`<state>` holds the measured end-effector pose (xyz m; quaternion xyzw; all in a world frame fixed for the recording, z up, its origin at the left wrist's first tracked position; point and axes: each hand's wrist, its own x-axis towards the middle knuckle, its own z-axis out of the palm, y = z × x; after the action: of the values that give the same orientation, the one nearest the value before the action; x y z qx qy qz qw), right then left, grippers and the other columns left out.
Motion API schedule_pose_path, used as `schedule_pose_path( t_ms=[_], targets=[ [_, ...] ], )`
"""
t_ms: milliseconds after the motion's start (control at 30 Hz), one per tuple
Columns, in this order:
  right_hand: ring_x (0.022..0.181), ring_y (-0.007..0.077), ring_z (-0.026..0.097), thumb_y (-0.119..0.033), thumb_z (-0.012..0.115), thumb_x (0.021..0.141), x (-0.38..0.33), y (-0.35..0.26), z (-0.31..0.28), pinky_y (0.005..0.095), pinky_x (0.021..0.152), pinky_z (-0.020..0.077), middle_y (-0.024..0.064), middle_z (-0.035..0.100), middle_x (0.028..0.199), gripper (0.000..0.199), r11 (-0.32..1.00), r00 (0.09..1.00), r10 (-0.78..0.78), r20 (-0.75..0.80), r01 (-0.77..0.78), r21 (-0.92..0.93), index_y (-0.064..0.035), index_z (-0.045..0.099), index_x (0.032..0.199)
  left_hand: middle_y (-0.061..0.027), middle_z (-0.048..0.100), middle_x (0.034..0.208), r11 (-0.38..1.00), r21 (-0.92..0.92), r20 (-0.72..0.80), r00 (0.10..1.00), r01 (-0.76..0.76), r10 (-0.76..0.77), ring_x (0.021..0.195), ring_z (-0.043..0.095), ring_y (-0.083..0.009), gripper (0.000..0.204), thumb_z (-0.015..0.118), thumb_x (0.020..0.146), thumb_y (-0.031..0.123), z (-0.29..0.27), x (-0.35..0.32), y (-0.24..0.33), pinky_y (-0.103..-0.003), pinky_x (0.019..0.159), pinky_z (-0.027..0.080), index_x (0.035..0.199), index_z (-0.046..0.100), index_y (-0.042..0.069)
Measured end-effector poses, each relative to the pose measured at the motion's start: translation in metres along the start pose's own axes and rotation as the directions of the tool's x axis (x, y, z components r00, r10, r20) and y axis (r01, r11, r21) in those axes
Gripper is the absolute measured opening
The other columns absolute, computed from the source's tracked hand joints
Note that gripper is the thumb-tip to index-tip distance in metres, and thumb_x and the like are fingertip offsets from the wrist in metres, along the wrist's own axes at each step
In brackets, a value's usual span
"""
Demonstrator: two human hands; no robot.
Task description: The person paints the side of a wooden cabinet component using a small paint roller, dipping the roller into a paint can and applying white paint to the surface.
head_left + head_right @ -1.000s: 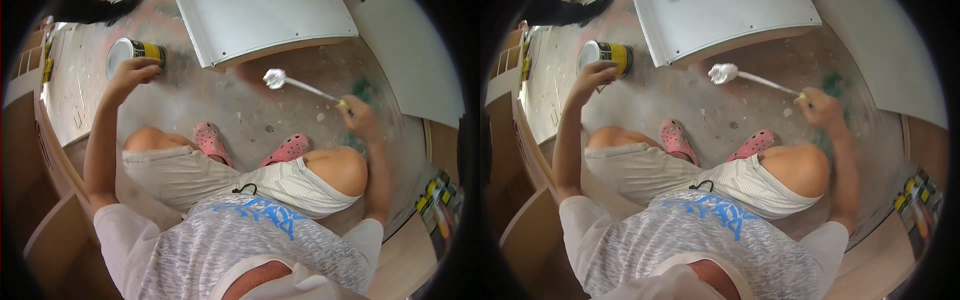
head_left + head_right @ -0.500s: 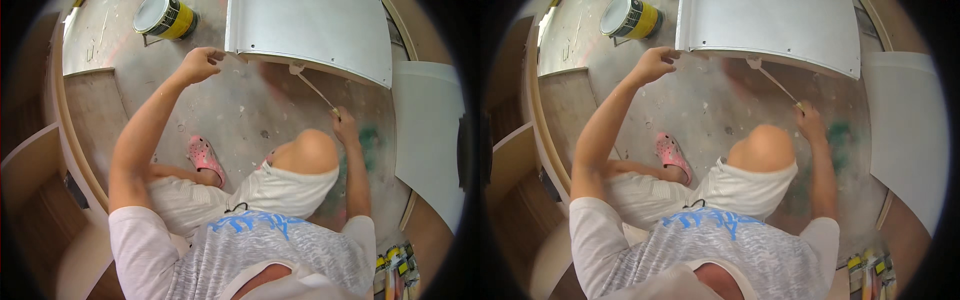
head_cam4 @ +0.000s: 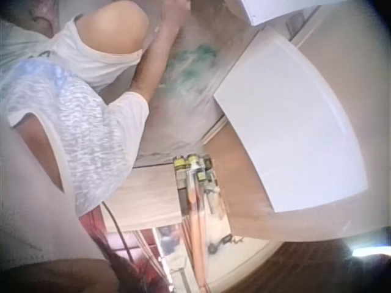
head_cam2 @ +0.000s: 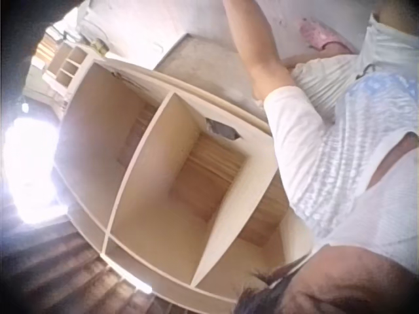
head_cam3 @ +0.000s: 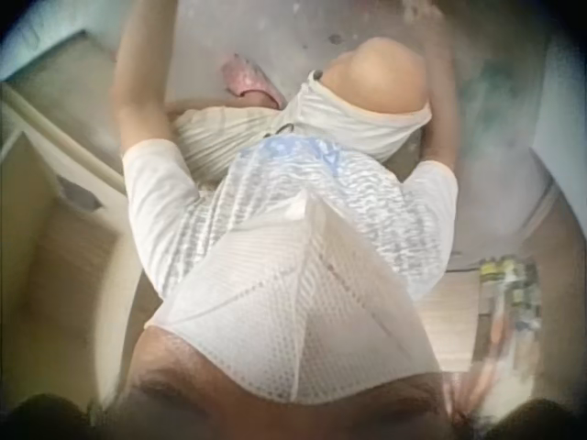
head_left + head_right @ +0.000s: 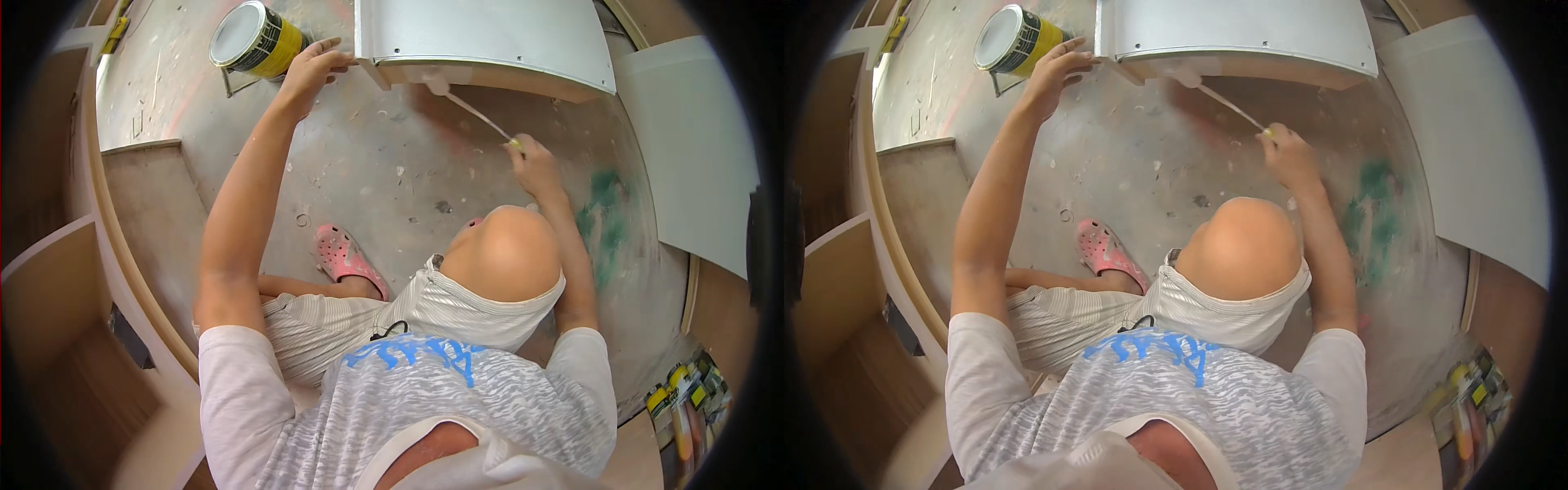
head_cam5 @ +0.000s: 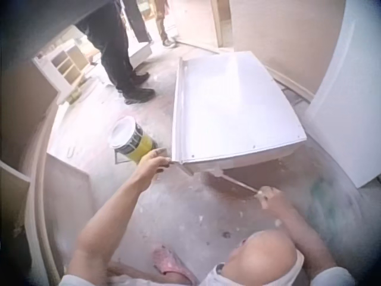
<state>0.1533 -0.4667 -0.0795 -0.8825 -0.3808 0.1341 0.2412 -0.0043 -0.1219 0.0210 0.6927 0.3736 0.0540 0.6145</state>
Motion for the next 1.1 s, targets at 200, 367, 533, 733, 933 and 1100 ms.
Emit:
schedule_pose_path(
  t_ms=[200, 367, 533, 733, 933, 1100],
  targets=[
    [0.084, 0.0379, 0.060, -0.036, 0.052, 0.087, 0.002, -0.033, 0.001, 0.0459, 0.070, 0.0474, 0.0174, 0.063, 0.088, 0.027, 0.998, 0.997, 0.040, 0.065, -0.037, -0.049, -0.0104, 0.057, 0.095, -0.0146, 0.063, 0.101, 0.997, -0.028, -0.025, 0.997, -0.079, 0.078, 0.096, 0.055, -0.0192, 0.073, 0.063, 0.073, 0.031, 0.011, 0.006, -0.007, -0.031, 0.087, 0.038, 0.128, 0.038, -0.009],
    [0.086, 0.0376, 0.058, -0.036, 0.051, 0.087, 0.001, -0.034, 0.019, 0.0472, 0.074, 0.0461, 0.0189, 0.062, 0.090, 0.028, 0.999, 0.993, 0.044, 0.111, -0.041, -0.033, -0.0092, 0.057, 0.094, -0.0130, 0.063, 0.101, 0.989, 0.072, 0.000, 0.991, -0.131, 0.131, 0.096, 0.058, -0.0185, 0.075, 0.065, 0.074, 0.033, 0.013, 0.009, -0.006, -0.031, 0.089, 0.039, 0.130, 0.036, -0.009],
    [0.083, 0.0362, 0.060, -0.031, 0.050, 0.087, -0.048, -0.008, -0.015, 0.0432, 0.072, 0.0459, 0.0173, 0.062, 0.091, 0.028, 0.975, 0.972, 0.223, 0.069, -0.224, 0.005, -0.0056, 0.056, 0.097, -0.0116, 0.066, 0.090, 0.971, 0.189, -0.072, 0.984, -0.146, 0.162, 0.092, 0.059, -0.0186, 0.076, 0.073, 0.067, 0.026, 0.025, 0.004, -0.008, -0.029, 0.087, 0.041, 0.126, 0.039, -0.010],
    [0.073, 0.0220, 0.058, -0.021, 0.057, 0.084, -0.103, -0.034, -0.025, 0.0337, 0.068, 0.0454, 0.0149, 0.059, 0.078, 0.031, 0.834, 0.844, 0.433, 0.316, -0.508, 0.215, -0.0007, 0.053, 0.107, -0.0119, 0.066, 0.091, 0.993, 0.064, -0.063, 0.992, -0.102, 0.106, 0.092, 0.060, -0.0190, 0.075, 0.074, 0.067, 0.026, 0.049, -0.005, -0.005, -0.030, 0.086, 0.041, 0.124, 0.041, -0.010],
    [0.067, 0.0127, 0.054, -0.021, 0.058, 0.085, -0.097, -0.056, -0.025, 0.0288, 0.062, 0.0449, 0.0088, 0.058, 0.075, 0.039, 0.748, 0.919, 0.324, 0.224, -0.394, 0.534, 0.0009, 0.053, 0.117, -0.0110, 0.064, 0.090, 0.998, -0.041, -0.057, 0.997, -0.057, 0.055, 0.091, 0.059, -0.0187, 0.077, 0.077, 0.061, 0.025, 0.068, -0.008, -0.002, -0.033, 0.089, 0.042, 0.122, 0.043, -0.007],
    [0.053, 0.0046, 0.044, -0.017, 0.055, 0.088, -0.081, -0.065, -0.039, 0.0217, 0.049, 0.0367, -0.0009, 0.047, 0.061, 0.037, 0.558, 0.877, 0.359, 0.320, -0.476, 0.679, -0.0009, 0.052, 0.121, -0.0114, 0.064, 0.091, 0.998, -0.048, -0.049, 0.998, -0.043, 0.041, 0.091, 0.059, -0.0184, 0.073, 0.075, 0.066, 0.022, 0.076, -0.012, -0.004, -0.032, 0.089, 0.041, 0.123, 0.041, -0.008]
  ],
)
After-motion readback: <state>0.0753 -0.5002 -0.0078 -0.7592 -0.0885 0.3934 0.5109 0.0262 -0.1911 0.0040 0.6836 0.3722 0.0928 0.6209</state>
